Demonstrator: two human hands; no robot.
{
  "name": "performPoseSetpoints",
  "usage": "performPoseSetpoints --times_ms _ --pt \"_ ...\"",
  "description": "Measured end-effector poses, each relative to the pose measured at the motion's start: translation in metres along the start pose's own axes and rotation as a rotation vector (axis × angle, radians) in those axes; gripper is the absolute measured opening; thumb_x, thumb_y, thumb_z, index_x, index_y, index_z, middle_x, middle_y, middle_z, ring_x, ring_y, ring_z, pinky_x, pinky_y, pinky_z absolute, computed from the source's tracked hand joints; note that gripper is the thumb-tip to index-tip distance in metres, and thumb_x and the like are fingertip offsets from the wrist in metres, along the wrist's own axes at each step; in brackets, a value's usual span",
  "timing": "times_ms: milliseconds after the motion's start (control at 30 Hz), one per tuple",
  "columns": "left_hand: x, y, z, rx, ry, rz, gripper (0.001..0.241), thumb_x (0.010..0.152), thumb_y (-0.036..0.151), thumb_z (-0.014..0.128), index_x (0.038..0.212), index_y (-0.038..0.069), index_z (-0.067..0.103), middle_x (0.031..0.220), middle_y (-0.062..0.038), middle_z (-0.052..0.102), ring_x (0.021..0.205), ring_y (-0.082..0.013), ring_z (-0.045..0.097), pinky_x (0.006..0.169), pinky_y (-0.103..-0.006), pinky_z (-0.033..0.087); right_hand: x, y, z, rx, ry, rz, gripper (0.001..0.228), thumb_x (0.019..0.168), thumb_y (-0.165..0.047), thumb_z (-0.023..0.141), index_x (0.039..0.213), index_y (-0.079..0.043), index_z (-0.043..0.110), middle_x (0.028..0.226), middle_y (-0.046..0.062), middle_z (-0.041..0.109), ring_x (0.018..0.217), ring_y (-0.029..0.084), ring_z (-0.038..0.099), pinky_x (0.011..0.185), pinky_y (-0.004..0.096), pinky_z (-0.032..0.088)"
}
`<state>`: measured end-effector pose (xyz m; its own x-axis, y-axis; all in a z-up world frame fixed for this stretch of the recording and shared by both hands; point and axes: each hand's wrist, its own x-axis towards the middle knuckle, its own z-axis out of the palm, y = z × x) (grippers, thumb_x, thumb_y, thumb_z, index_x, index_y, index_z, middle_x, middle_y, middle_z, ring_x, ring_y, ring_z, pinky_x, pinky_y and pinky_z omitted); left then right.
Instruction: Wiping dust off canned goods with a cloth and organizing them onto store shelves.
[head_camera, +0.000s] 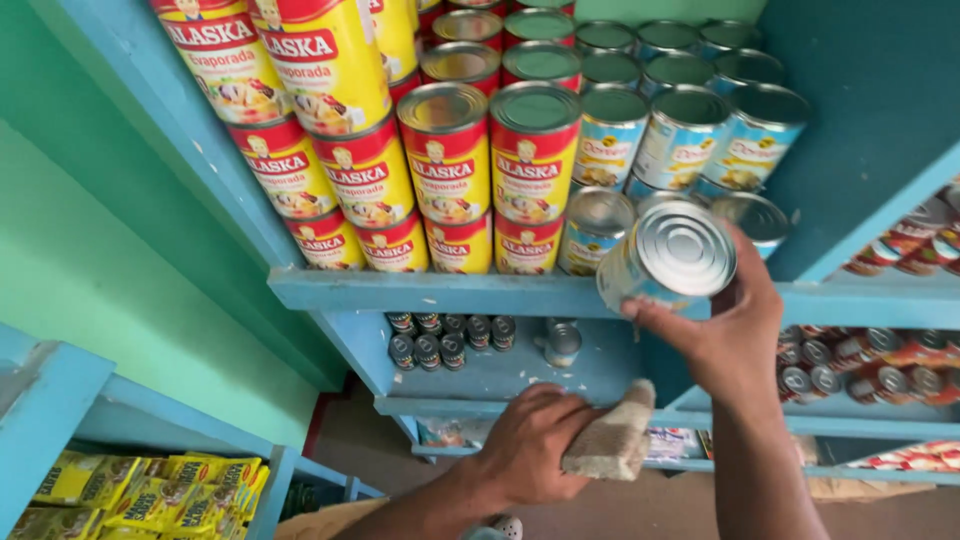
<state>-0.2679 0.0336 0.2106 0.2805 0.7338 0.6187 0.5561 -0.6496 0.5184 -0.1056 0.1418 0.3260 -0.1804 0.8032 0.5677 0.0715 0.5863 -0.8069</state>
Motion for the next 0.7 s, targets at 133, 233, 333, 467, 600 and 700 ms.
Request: performPoseSetpoints --times_ms 133,233,333,467,600,700 --pt "0.041 -0.011 -0.031 0.243 0.014 0.023 0.076 0.07 0.022 0.087 0.14 0.008 0.058 0.139 -0.019 0.051 0.094 -0.0313 0.067 0.092 -0.0493 0.052 0.043 0.004 0.012 -0.055 -0.079 -0.101 0.081 0.067 0.005 0.085 0.138 0.008 0.048 0.123 0.02 0.063 0.113 0.029 0.065 0.102 0.04 0.056" --pt "0.062 -0.016 -0.043 0.322 0.066 0.005 0.087 0.065 0.018 0.084 0.145 0.006 0.052 0.157 -0.026 0.039 0.1 -0.035 0.068 0.092 -0.0468 0.054 0.064 0.005 0.02 -0.12 -0.089 -0.096 0.083 0.065 0.003 0.088 0.138 0.009 0.05 0.123 0.021 0.065 0.11 0.028 0.066 0.099 0.037 0.055" --pt "0.074 -0.015 -0.041 0.358 0.074 -0.034 0.092 0.062 0.014 0.081 0.148 0.004 0.049 0.163 -0.031 0.031 0.098 -0.0385 0.068 0.083 -0.0442 0.054 0.07 0.016 0.026 -0.218 -0.109 -0.126 0.086 0.064 -0.001 0.091 0.138 0.012 0.05 0.125 0.024 0.064 0.109 0.029 0.067 0.098 0.038 0.054" --pt "0.088 -0.014 -0.037 0.366 0.107 -0.079 0.097 0.064 0.021 0.083 0.149 -0.003 0.041 0.164 -0.033 0.028 0.09 -0.039 0.069 0.065 -0.0393 0.055 0.082 0.023 0.03 -0.251 -0.129 -0.142 0.089 0.061 -0.007 0.094 0.135 0.012 0.049 0.12 0.024 0.065 0.101 0.028 0.07 0.088 0.037 0.059" --pt "0.097 -0.012 -0.033 0.373 0.12 -0.111 0.097 0.068 0.022 0.08 0.149 -0.009 0.037 0.161 -0.037 0.031 0.088 -0.0415 0.069 0.064 -0.0408 0.054 0.083 0.025 0.026 -0.363 -0.13 -0.151 0.093 0.062 -0.011 0.095 0.139 0.012 0.049 0.121 0.026 0.065 0.1 0.031 0.07 0.086 0.039 0.059" --pt "0.098 -0.011 -0.029 0.355 0.127 -0.18 0.101 0.069 0.023 0.081 0.153 -0.006 0.034 0.162 -0.036 0.029 0.084 -0.0429 0.069 0.061 -0.0419 0.056 0.08 0.031 0.017 -0.581 -0.121 -0.296 0.094 0.069 -0.028 0.092 0.143 0.013 0.05 0.126 0.03 0.066 0.103 0.04 0.069 0.081 0.045 0.055"
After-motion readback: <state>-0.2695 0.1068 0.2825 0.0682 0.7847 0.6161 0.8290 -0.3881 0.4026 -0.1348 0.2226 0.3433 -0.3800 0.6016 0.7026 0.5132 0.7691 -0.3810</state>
